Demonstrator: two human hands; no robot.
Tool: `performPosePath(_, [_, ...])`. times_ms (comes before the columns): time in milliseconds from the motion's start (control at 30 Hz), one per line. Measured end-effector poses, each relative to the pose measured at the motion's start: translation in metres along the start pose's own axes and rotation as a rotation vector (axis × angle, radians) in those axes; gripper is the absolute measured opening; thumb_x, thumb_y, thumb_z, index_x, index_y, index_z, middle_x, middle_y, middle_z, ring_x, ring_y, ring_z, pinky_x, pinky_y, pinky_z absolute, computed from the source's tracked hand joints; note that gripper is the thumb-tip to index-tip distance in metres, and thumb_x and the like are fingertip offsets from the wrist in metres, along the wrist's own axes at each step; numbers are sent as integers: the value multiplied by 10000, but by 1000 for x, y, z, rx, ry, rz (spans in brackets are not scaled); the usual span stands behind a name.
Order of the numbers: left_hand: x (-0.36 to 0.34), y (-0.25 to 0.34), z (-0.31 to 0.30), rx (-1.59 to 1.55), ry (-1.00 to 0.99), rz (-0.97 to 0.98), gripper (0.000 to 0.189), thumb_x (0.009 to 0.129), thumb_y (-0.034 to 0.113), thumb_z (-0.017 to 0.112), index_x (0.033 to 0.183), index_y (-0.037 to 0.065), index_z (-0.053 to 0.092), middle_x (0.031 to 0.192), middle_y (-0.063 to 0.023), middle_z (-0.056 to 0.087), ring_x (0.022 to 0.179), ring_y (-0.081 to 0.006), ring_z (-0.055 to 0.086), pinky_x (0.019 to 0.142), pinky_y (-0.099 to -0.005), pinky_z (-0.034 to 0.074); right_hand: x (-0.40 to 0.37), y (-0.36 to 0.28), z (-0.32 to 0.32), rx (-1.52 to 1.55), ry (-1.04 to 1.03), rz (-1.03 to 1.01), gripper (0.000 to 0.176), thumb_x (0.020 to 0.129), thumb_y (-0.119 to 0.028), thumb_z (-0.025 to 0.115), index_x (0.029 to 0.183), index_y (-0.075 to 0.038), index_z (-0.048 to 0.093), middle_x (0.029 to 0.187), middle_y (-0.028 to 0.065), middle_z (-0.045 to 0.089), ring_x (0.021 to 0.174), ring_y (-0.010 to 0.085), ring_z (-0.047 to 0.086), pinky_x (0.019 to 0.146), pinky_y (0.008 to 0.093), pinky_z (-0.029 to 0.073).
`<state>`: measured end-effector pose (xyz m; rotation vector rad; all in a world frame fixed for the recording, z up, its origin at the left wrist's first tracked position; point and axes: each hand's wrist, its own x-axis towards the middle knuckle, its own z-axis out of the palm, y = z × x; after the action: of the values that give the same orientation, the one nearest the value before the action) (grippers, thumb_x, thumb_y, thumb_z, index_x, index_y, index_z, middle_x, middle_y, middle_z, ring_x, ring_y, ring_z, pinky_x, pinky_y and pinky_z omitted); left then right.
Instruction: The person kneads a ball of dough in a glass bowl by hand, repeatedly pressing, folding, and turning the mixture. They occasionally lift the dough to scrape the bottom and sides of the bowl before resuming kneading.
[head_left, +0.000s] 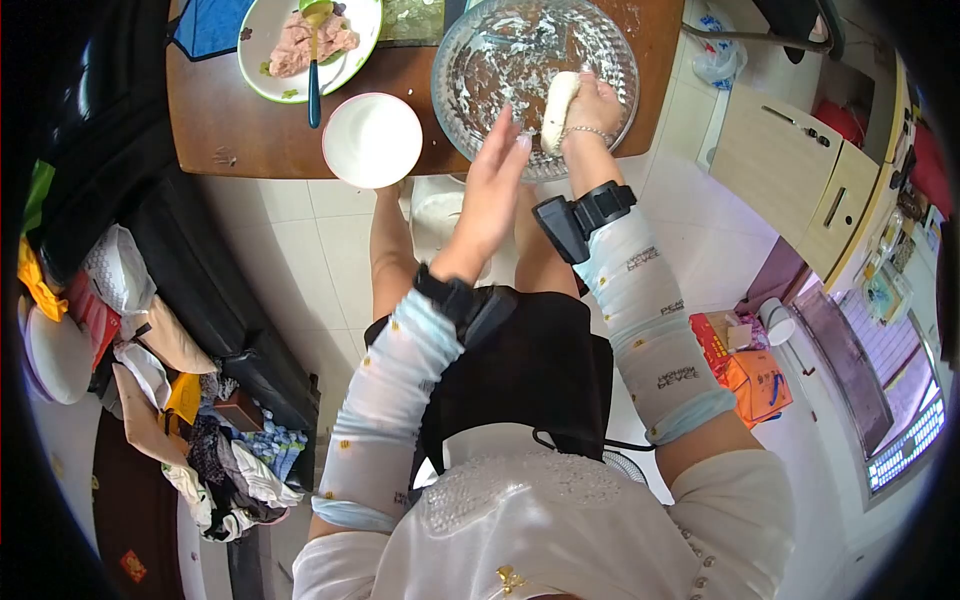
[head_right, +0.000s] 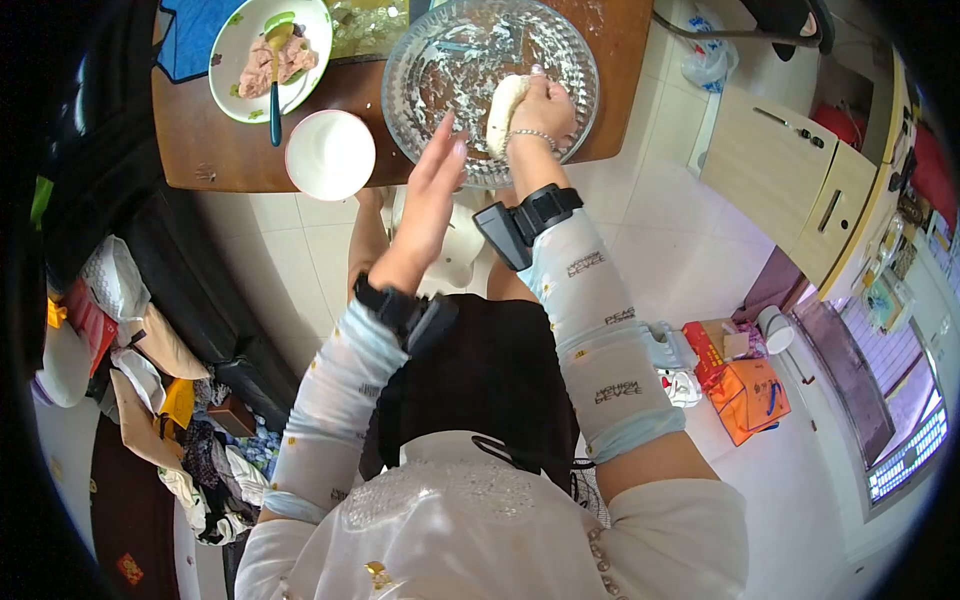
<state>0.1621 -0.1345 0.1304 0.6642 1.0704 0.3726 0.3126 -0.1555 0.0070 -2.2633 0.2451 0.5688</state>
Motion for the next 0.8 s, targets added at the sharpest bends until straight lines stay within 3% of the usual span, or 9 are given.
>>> performPosePath(167, [51, -1, 3, 194, -153, -12, 430, 894, 174, 558, 1262, -28, 468, 1091, -100, 602, 944, -116, 552, 835, -258, 440, -27, -10, -4, -89, 38, -167, 334, 776, -398, 658, 880, -82, 638, 943, 108, 610, 998, 286, 499, 880, 488, 340])
performPosePath(233, [58, 5, -2, 128, -193, -89, 377, 883, 168, 571, 1200, -31, 528, 1041, -83, 620, 889, -107, 567, 776, -242, 459, -28, -17, -10, 374, -124, -10, 367, 790, -390, 650, 959, -69, 598, 977, 101, 594, 1029, 278, 478, 884, 495, 330])
performPosePath(267, [66, -2, -11, 164, -170, -147, 378, 893, 207, 563, 1229, 37, 524, 1047, -35, 607, 890, -90, 552, 747, -236, 446, -28, -20, -13, 674, -215, 66, 426, 833, -385, 600, 1098, -59, 530, 1028, 96, 588, 1009, 254, 499, 883, 430, 353])
performPosePath(367, [73, 1, -17, 124, 27, -159, 410, 909, 153, 497, 1247, -74, 454, 1115, -111, 589, 994, -140, 545, 867, -257, 420, -31, -51, -50, 759, -500, 192, 444, 893, -356, 522, 1158, -9, 442, 1054, 115, 589, 838, 180, 553, 789, 328, 422])
performPosePath(400, [80, 3, -14, 197, 54, -173, 426, 906, 160, 485, 1249, -89, 444, 1156, -146, 564, 1045, -172, 529, 906, -261, 394, -31, -55, -57, 705, -526, 131, 438, 904, -347, 486, 1185, -12, 453, 1093, 103, 584, 939, 181, 527, 881, 330, 356])
performPosePath(567, [118, -2, -8, 285, 183, -15, 511, 869, 239, 544, 1252, -82, 437, 1190, -211, 530, 1060, -216, 532, 919, -284, 391, 4, -41, -86, 443, -351, -303, 247, 892, -223, 508, 1035, -38, 589, 1114, 78, 577, 1101, 212, 455, 927, 366, 325])
performPosePath(633, [131, 1, -6, 609, 119, -159, 528, 822, 313, 590, 1190, -52, 491, 1143, -219, 543, 1022, -232, 545, 899, -301, 407, 13, -36, -89, -351, 107, -938, 273, 845, -206, 571, 1057, -33, 572, 1081, 117, 570, 1092, 257, 465, 899, 373, 377])
performPosePath(700, [129, -5, 11, 889, 286, -86, 497, 777, 361, 623, 1104, -5, 544, 1021, -201, 585, 928, -244, 572, 839, -314, 433, 23, -28, -78, -307, 60, -880, 388, 806, -212, 611, 1144, -41, 528, 1056, 154, 555, 1111, 312, 445, 913, 393, 385])
performPosePath(800, [133, -2, 23, 635, 388, -74, 464, 757, 380, 650, 1046, 26, 570, 890, -160, 629, 822, -235, 596, 761, -314, 445, 30, -20, -65, -148, -261, -671, 565, 801, -239, 621, 1286, -41, 409, 1156, 190, 533, 1123, 356, 466, 956, 405, 359])
